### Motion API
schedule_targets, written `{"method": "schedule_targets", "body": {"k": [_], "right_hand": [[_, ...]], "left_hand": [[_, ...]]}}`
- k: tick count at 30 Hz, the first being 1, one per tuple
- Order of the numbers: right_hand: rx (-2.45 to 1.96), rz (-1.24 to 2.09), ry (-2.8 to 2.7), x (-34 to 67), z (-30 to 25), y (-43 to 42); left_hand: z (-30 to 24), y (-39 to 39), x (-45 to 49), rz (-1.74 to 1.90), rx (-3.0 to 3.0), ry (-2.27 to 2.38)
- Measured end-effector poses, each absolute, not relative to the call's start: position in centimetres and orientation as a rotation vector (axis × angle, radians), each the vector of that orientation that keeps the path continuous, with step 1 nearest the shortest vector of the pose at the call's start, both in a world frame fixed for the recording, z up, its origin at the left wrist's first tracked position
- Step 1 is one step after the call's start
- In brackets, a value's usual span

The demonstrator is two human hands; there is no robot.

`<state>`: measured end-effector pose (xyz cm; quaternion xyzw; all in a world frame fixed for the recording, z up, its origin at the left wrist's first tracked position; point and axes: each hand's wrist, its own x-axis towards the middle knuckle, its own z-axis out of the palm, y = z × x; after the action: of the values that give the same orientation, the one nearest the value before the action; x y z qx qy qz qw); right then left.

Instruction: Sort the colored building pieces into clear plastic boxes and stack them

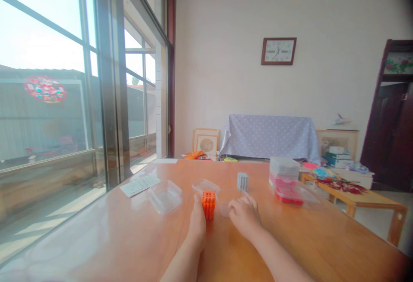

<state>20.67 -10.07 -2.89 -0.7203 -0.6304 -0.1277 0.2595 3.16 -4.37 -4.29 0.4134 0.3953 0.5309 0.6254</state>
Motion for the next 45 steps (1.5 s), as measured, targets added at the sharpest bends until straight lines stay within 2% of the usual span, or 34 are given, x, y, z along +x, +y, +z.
{"method": "schedule_targets", "body": {"k": [16, 31, 34, 39, 45], "right_hand": [[-1.904, -0.24, -1.772, 19.1, -2.8, -11.6], [-1.68, -0.198, -1.739, 19.6, -2.3, -12.4], [-1.617, -0.203, -1.606, 20.9, -2.2, -12.2], [-1.713, -0.206, -1.058, 25.0, -3.8, -11.6], [-1.832, 0.104, -0.848, 27.5, -6.6, -10.9]], "left_hand": [[-3.9, -4.9, 2.7, 1.221, 1.071, 0.851], [-3.4, -5.0, 2.8, 1.202, 1.051, 0.885], [-3.4, -5.0, 3.0, 1.277, 0.971, 0.868], [-4.5, -4.0, 3.2, 1.309, 0.866, 0.858], [-5.1, -3.3, 3.0, 1.303, 0.891, 0.835]]}}
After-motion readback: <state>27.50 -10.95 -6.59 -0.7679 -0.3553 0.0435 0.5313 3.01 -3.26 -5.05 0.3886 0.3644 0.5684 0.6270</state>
